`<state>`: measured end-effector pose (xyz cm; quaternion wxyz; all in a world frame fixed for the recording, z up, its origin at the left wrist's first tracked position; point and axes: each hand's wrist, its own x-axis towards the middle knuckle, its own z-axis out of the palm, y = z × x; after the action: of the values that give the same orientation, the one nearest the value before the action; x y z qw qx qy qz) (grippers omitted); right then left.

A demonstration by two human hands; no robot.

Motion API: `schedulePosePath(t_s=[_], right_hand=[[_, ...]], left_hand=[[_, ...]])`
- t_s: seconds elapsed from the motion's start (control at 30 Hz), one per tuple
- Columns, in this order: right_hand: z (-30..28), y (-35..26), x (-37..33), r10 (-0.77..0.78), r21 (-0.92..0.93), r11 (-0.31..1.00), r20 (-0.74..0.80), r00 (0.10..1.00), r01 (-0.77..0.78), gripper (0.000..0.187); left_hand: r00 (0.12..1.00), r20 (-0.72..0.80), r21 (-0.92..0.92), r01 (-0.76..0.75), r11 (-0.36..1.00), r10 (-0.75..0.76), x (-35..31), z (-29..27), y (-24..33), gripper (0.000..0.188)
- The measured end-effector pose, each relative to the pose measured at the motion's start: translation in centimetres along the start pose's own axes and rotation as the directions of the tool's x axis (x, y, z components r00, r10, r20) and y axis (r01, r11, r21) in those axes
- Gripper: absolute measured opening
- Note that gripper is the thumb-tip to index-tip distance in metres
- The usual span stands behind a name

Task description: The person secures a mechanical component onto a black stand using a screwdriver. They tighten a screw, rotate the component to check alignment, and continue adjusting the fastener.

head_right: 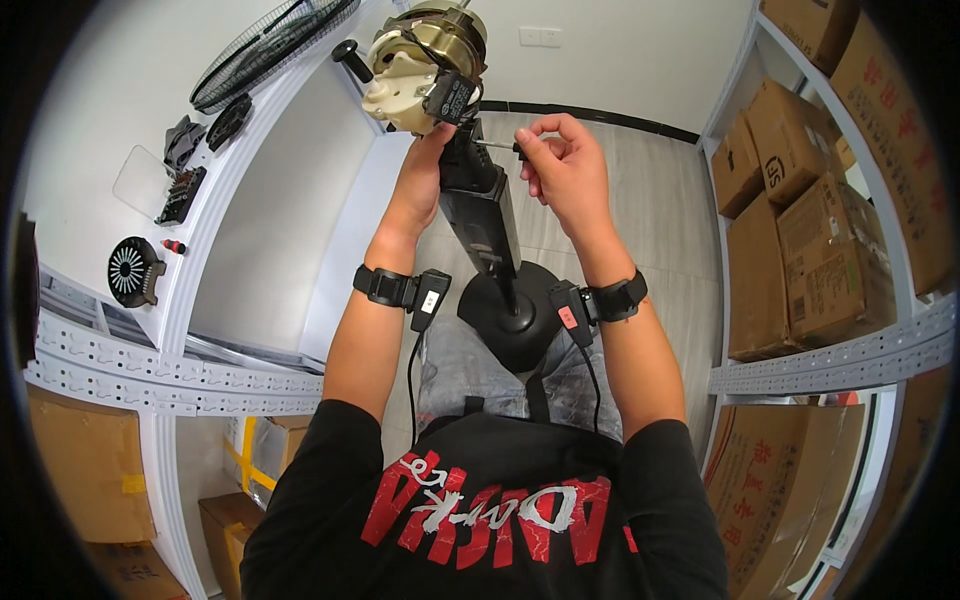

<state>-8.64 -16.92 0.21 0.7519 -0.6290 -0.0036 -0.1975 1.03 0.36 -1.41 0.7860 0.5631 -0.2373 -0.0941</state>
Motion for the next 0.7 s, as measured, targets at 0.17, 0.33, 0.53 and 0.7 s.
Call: schedulePosePath(t_s=[0.17, 0.33, 0.53, 0.7], right_hand=[[0.1, 0.0, -0.9, -0.043, 0.155, 0.987, 0.036, 0.998, 0.037, 0.019], [-1.2, 0.7, -0.3, 0.079, 0.014, 0.997, 0.106, 0.991, -0.081, 0.022], [-0.3, 0.5, 0.3, 0.011, -0.012, 1.0, -0.04, 0.999, -0.011, 0.018], [-0.5, 0.7, -0.3, -0.033, 0.093, 0.995, 0.046, 0.998, 0.028, 0.023]], left_hand=[[1.0, -0.006, -0.009, -0.01, 1.0, 0.009, -0.1, 0.2, 0.1, 0.059], [0.998, 0.042, -0.031, 0.044, 0.999, -0.042, 0.3, -0.3, -0.4, 0.061], [0.999, 0.029, 0.004, 0.012, 1.0, -0.013, 0.0, 0.2, 0.1, 0.064], [0.999, 0.049, 0.021, 0.011, 1.0, -0.012, 0.5, -0.6, -0.7, 0.058]])
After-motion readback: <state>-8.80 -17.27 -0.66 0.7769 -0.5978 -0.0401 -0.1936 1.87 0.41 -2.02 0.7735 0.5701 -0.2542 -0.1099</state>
